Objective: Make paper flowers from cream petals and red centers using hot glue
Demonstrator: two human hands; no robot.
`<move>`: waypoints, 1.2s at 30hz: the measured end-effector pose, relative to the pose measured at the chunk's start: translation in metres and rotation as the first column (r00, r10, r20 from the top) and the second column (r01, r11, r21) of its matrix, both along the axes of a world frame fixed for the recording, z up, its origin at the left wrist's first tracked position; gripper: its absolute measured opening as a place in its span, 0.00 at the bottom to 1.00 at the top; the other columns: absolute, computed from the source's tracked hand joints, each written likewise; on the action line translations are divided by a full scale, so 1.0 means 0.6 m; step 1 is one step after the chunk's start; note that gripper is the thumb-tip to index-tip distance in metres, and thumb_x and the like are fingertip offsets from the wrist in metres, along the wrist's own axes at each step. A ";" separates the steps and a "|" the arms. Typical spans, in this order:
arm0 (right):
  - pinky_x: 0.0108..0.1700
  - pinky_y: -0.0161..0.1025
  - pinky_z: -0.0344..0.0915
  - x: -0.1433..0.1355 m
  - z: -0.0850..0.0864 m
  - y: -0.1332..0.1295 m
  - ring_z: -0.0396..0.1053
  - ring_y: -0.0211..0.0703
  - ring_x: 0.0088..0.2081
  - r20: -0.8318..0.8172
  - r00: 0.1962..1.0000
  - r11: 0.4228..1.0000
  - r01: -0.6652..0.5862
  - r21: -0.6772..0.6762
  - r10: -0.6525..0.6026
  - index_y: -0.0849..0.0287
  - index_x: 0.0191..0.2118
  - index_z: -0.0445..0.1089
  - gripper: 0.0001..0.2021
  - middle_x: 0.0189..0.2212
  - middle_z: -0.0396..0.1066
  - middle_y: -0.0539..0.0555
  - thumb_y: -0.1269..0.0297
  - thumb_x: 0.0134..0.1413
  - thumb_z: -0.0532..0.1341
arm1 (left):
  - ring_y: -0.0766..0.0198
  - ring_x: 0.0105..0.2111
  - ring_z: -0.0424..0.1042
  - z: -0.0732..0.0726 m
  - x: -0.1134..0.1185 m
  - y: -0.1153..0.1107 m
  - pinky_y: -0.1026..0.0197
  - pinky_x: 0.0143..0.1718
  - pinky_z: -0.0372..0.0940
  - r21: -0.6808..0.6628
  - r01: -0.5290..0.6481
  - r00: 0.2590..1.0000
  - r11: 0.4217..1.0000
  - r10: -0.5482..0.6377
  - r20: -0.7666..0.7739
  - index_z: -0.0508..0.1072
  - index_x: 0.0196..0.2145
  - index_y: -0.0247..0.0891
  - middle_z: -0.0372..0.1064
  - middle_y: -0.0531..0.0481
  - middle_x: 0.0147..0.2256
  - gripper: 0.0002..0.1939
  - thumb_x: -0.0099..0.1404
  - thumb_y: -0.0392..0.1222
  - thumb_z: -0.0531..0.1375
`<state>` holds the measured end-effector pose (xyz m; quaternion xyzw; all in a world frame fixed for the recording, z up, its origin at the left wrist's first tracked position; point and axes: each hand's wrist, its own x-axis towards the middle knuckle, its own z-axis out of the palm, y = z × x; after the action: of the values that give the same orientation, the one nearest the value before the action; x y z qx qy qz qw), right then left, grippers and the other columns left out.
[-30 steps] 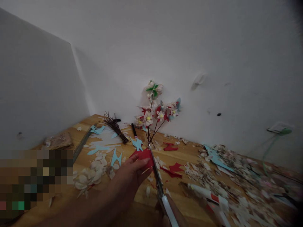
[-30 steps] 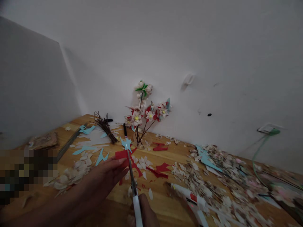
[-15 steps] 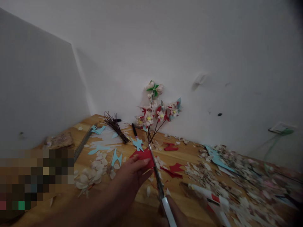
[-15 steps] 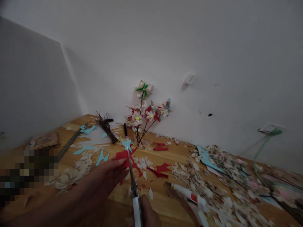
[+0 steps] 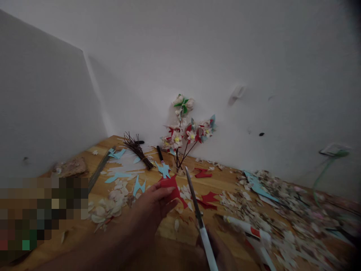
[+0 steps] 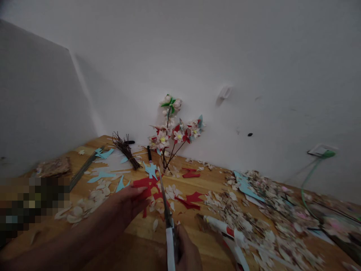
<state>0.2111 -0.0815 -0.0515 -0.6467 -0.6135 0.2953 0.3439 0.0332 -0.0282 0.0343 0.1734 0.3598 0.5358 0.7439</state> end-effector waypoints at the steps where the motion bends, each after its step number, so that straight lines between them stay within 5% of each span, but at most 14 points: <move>1: 0.27 0.36 0.61 0.002 0.011 0.002 0.67 0.46 0.25 0.033 0.999 0.999 0.032 -0.006 -0.032 0.52 0.28 0.62 0.09 0.21 0.67 0.50 0.54 0.40 0.57 | 0.67 0.25 0.74 0.003 -0.004 0.002 0.66 0.31 0.71 0.001 -0.002 1.000 1.000 0.002 -0.008 0.70 0.26 0.33 0.74 0.48 0.26 0.11 0.59 0.23 0.54; 5: 0.32 0.40 0.63 0.013 0.054 0.011 0.71 0.51 0.31 0.267 0.955 0.988 0.148 -0.047 -0.130 0.53 0.33 0.61 0.12 0.29 0.74 0.55 0.52 0.42 0.59 | 0.68 0.25 0.74 0.017 -0.026 0.011 0.66 0.33 0.71 0.051 -0.039 0.999 0.998 0.039 -0.012 0.72 0.24 0.32 0.74 0.48 0.25 0.13 0.60 0.23 0.52; 9: 0.28 0.38 0.58 0.030 0.072 0.016 0.72 0.51 0.29 0.540 0.839 0.989 0.128 -0.068 -0.072 0.53 0.30 0.63 0.04 0.27 0.75 0.55 0.60 0.48 0.55 | 0.68 0.23 0.74 0.015 -0.052 0.017 0.66 0.32 0.71 0.076 -0.058 0.995 0.995 0.065 -0.080 0.72 0.21 0.33 0.73 0.49 0.22 0.15 0.59 0.22 0.53; 14: 0.27 0.37 0.54 0.046 0.055 0.019 0.72 0.51 0.31 0.661 0.749 0.992 0.037 -0.118 0.051 0.54 0.29 0.67 0.04 0.28 0.76 0.55 0.64 0.44 0.57 | 0.67 0.22 0.73 -0.051 -0.085 0.004 0.66 0.27 0.67 0.026 0.172 0.950 0.985 -0.159 -0.270 0.74 0.30 0.34 0.75 0.50 0.25 0.09 0.52 0.24 0.61; 16: 0.26 0.37 0.53 0.045 0.045 0.022 0.72 0.51 0.31 0.666 0.742 0.989 0.026 -0.144 0.077 0.55 0.30 0.68 0.05 0.29 0.76 0.56 0.63 0.44 0.57 | 0.67 0.20 0.72 -0.088 -0.097 -0.004 0.66 0.24 0.64 0.003 0.286 0.906 0.958 -0.269 -0.326 0.74 0.34 0.36 0.74 0.53 0.23 0.16 0.47 0.26 0.66; 22: 0.27 0.37 0.55 0.041 0.042 0.030 0.72 0.50 0.30 0.640 0.759 0.988 -0.026 -0.154 0.120 0.56 0.34 0.69 0.07 0.30 0.76 0.57 0.63 0.46 0.58 | 0.61 0.28 0.73 -0.152 -0.110 -0.015 0.63 0.29 0.62 0.098 0.472 0.772 0.876 -0.357 -0.526 0.72 0.40 0.39 0.75 0.51 0.28 0.20 0.47 0.31 0.68; 29: 0.33 0.36 0.60 0.048 0.038 0.033 0.71 0.47 0.36 0.593 0.800 0.994 -0.041 -0.099 0.092 0.57 0.38 0.69 0.09 0.36 0.74 0.54 0.63 0.49 0.60 | 0.63 0.28 0.72 -0.141 -0.089 -0.018 0.63 0.31 0.62 0.156 0.499 0.745 0.853 -0.329 -0.580 0.72 0.39 0.38 0.74 0.52 0.27 0.19 0.48 0.29 0.65; 36: 0.46 0.44 0.59 0.044 0.033 0.036 0.64 0.54 0.46 0.675 0.733 0.996 -0.079 -0.027 0.077 0.59 0.43 0.72 0.13 0.41 0.71 0.58 0.63 0.52 0.59 | 0.62 0.34 0.73 -0.130 -0.088 -0.027 0.63 0.36 0.63 0.164 0.557 0.721 0.814 -0.376 -0.582 0.72 0.41 0.41 0.75 0.52 0.31 0.22 0.49 0.24 0.61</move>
<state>0.2372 -0.0599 -0.0317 -0.6827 -0.7235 0.0536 0.0865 -0.0194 -0.0442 -0.0436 0.5197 0.3975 0.3114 0.6892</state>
